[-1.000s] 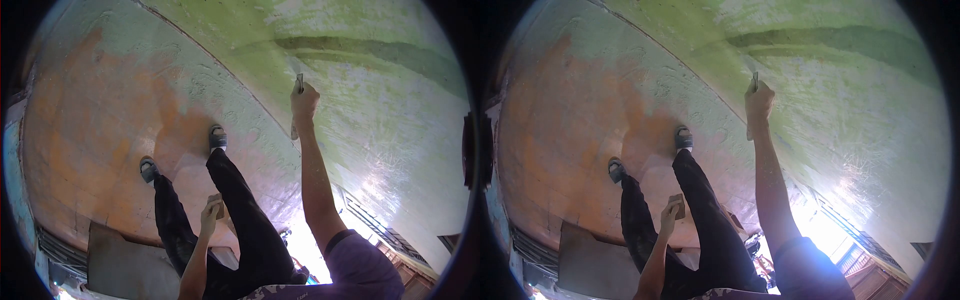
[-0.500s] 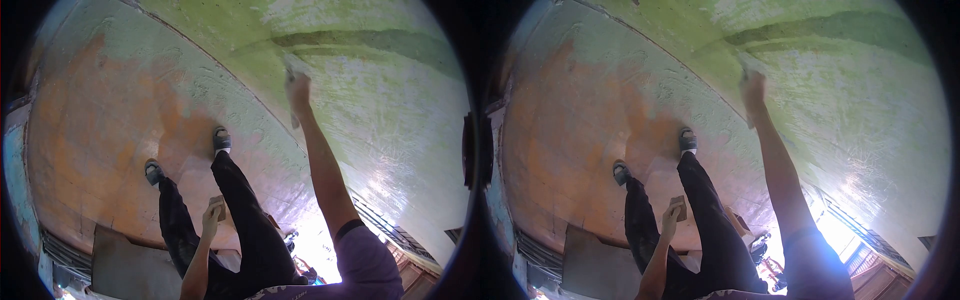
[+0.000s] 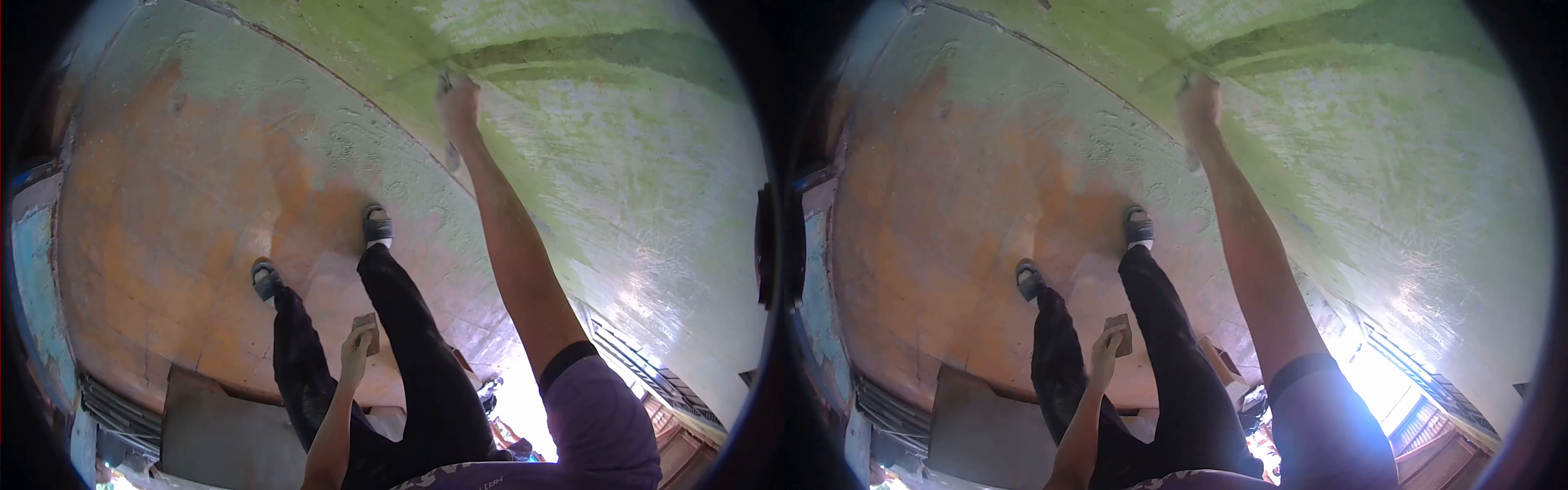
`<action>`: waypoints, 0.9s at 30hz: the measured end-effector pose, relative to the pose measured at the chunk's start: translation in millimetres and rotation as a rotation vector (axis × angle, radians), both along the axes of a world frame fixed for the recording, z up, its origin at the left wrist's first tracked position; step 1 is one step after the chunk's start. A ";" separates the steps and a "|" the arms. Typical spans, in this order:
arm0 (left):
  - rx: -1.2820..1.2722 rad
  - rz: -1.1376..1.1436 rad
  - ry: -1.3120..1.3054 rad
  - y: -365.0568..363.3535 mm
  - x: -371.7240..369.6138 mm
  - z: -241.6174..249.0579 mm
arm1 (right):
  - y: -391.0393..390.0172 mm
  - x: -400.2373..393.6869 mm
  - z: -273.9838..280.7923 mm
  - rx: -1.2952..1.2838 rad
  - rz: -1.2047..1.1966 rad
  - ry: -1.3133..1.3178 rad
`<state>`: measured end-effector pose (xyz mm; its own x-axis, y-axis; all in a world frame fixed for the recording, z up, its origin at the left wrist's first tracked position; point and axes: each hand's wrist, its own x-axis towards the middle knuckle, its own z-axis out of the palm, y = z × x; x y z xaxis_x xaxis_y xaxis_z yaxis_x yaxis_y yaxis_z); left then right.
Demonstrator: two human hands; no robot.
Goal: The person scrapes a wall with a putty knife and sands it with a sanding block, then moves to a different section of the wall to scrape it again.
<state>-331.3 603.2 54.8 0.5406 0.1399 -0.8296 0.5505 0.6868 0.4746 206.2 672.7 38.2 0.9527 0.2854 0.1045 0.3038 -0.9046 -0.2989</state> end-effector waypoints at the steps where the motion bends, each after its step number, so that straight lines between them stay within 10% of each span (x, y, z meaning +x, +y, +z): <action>1: 0.038 -0.009 -0.005 0.9 -4.5 -2.7 | 8.6 -8.0 -1.5 0.002 -0.040 0.047; 12: 0.194 -0.010 -0.137 61.9 -31.1 69.4 | -241.0 -157.5 122.3 -0.320 -0.083 0.782; 17: 0.498 -0.134 -0.294 119.0 -42.7 169.5 | -300.5 -307.2 262.4 0.278 -0.583 1.170; 27: 0.647 -0.258 -0.258 235.1 -80.4 299.6 | -266.7 -449.3 388.2 0.843 -0.718 1.110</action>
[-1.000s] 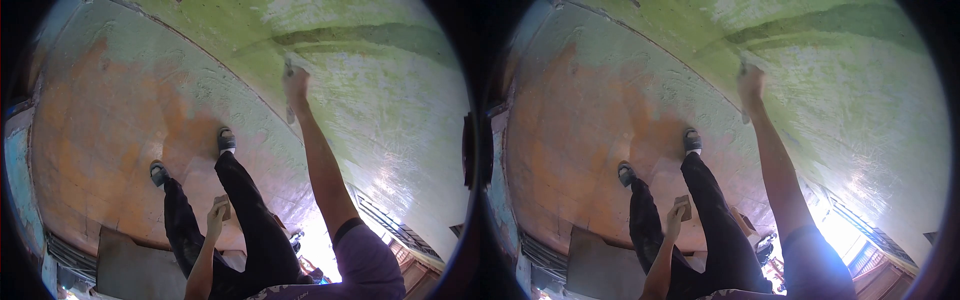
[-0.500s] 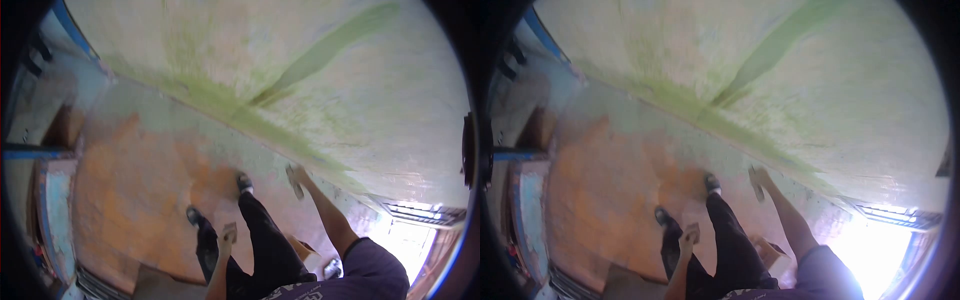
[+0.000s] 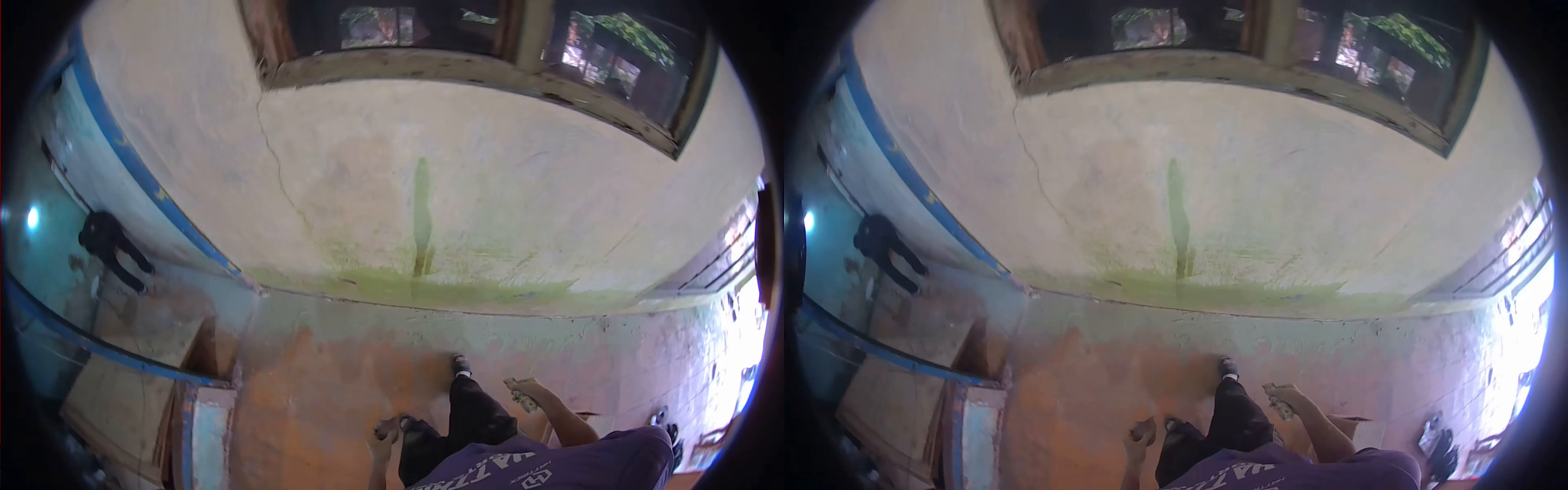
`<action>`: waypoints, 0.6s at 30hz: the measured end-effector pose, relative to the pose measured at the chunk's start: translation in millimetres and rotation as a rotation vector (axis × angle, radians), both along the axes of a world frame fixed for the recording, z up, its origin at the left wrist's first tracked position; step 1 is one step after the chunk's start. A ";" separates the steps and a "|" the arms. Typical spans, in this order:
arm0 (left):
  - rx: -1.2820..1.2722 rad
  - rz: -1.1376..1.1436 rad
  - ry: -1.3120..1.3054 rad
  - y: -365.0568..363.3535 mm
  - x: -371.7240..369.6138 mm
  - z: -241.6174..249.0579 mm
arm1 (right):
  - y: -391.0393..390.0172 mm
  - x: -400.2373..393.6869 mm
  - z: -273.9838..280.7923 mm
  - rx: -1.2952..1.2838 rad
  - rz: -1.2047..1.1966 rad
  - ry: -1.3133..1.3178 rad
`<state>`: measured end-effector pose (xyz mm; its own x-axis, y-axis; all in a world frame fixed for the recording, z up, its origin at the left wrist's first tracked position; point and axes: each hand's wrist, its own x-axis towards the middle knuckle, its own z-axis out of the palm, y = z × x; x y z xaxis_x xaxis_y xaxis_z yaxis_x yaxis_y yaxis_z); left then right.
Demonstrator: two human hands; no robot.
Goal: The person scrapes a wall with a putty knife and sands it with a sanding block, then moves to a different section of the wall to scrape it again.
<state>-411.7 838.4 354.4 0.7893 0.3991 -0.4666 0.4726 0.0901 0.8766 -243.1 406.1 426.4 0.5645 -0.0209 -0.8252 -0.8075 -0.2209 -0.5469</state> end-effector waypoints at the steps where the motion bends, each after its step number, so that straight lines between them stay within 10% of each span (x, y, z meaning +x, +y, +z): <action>1: -0.024 0.046 -0.038 9.0 3.8 9.0 | 5.7 -8.5 3.3 0.007 -0.043 -0.040; 9: -0.020 0.301 -0.399 8.4 97.7 167.2 | 74.5 46.3 102.8 -0.010 -0.321 -0.283; 18: 0.222 -0.021 -0.351 -3.8 196.9 202.5 | 122.9 238.8 226.1 -0.030 -0.303 -0.905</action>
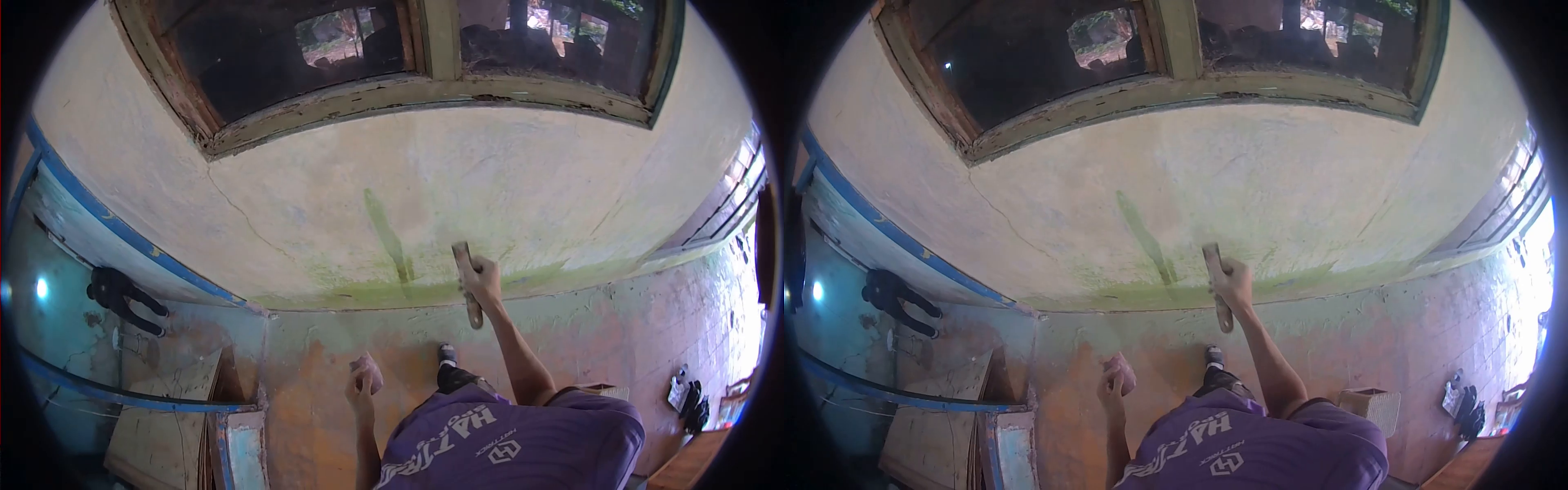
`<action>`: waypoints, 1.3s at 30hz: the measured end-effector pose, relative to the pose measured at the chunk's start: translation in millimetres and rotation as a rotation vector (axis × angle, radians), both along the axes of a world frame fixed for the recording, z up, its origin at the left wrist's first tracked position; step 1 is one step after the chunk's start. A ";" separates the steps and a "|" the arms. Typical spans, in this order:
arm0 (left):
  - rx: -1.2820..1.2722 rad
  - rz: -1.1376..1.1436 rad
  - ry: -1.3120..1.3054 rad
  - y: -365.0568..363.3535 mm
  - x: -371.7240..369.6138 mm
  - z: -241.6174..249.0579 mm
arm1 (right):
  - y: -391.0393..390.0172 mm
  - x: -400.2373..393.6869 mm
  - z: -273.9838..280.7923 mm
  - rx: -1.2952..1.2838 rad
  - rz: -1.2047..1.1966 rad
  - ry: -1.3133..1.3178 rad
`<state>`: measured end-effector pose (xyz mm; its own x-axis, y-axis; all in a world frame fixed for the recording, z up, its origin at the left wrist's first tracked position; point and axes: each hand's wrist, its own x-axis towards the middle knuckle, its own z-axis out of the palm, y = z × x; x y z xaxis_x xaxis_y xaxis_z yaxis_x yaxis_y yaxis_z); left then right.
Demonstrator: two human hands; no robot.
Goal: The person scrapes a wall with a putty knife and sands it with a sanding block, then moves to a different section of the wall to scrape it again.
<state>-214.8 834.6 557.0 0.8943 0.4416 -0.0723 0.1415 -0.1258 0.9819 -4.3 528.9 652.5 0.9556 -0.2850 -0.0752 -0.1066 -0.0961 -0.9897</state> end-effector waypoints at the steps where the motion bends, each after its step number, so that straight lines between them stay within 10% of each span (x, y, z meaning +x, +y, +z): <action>1: -0.001 0.007 -0.010 -4.2 10.3 4.5 | 6.1 23.6 10.7 0.007 -0.013 -0.087; 9: -0.033 0.059 0.026 -22.3 76.8 22.1 | 46.3 156.9 121.3 0.057 0.042 -0.410; 39: -0.089 -0.295 -0.037 201.4 209.5 22.4 | 220.7 182.2 170.5 0.216 -0.168 -0.476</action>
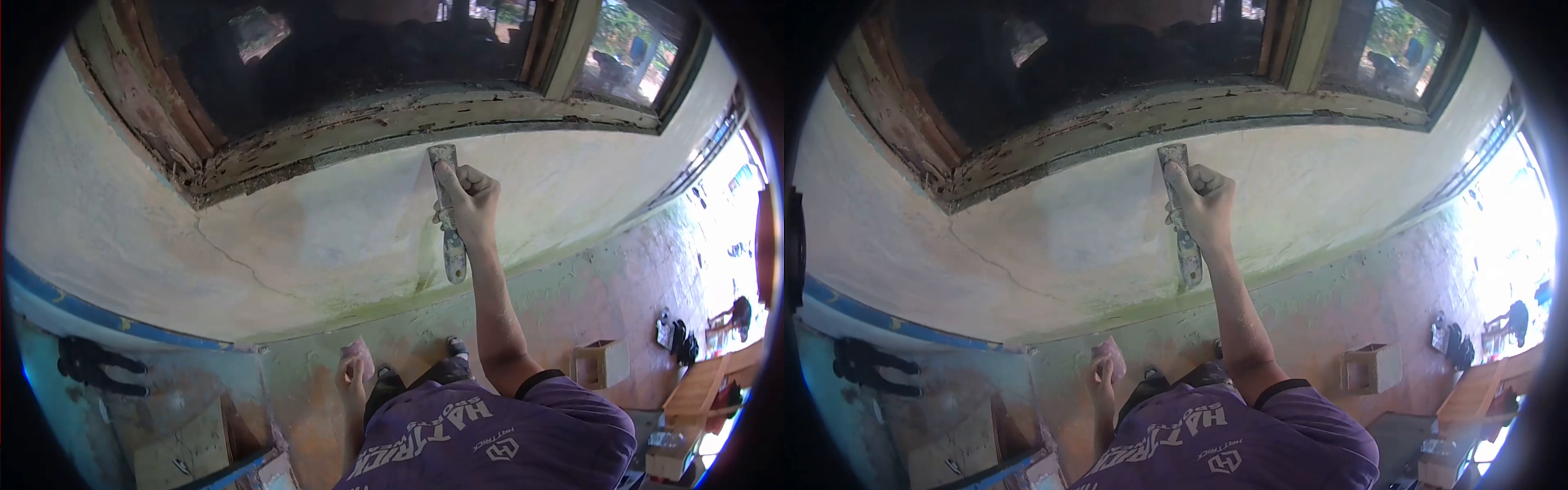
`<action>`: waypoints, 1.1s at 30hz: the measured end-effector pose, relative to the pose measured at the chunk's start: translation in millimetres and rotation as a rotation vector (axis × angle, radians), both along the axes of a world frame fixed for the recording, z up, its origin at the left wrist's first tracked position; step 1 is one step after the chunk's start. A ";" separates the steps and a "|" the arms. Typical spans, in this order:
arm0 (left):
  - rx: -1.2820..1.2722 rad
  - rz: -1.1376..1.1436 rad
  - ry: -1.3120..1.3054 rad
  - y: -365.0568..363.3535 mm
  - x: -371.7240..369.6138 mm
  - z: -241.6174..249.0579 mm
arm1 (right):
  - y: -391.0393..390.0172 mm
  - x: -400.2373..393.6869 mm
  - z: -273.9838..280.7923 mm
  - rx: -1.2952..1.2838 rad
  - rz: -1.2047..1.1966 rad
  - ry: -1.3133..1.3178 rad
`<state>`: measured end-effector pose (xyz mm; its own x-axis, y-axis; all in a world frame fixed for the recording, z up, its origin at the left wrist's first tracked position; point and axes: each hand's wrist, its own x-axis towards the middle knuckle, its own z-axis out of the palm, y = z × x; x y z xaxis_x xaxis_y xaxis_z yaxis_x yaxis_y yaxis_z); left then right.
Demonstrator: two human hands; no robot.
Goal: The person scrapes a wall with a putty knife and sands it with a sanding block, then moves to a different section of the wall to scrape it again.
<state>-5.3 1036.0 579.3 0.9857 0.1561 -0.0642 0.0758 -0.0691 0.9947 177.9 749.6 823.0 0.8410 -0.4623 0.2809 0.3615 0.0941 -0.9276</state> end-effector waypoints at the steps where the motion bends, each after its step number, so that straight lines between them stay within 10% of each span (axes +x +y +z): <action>1: -0.005 -0.015 -0.025 5.6 0.6 -6.5 | 2.3 1.4 0.4 0.013 -0.017 -0.021; 10: 0.006 -0.112 0.060 29.0 9.3 -9.6 | 4.5 11.9 25.7 0.004 -0.044 -0.029; 16: 0.019 -0.088 0.016 23.4 22.0 -13.1 | -25.8 4.0 -70.7 -0.003 -0.092 -0.010; 22: 0.029 -0.100 0.045 -2.1 27.1 -18.5 | -57.7 -3.0 -8.3 0.048 0.043 -0.088; 30: 0.083 -0.233 0.033 -64.0 25.4 -20.4 | -101.9 -67.4 -263.8 -0.056 -0.120 0.665; 33: 0.081 -0.419 0.125 -93.6 21.8 -44.0 | -104.5 -112.2 -279.8 0.155 -0.011 0.729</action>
<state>16.5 942.4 535.3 0.9503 -0.2457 -0.1914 0.1445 -0.1966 0.9698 65.7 645.1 543.2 0.7843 -0.4608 -0.4154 -0.3385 0.2434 -0.9089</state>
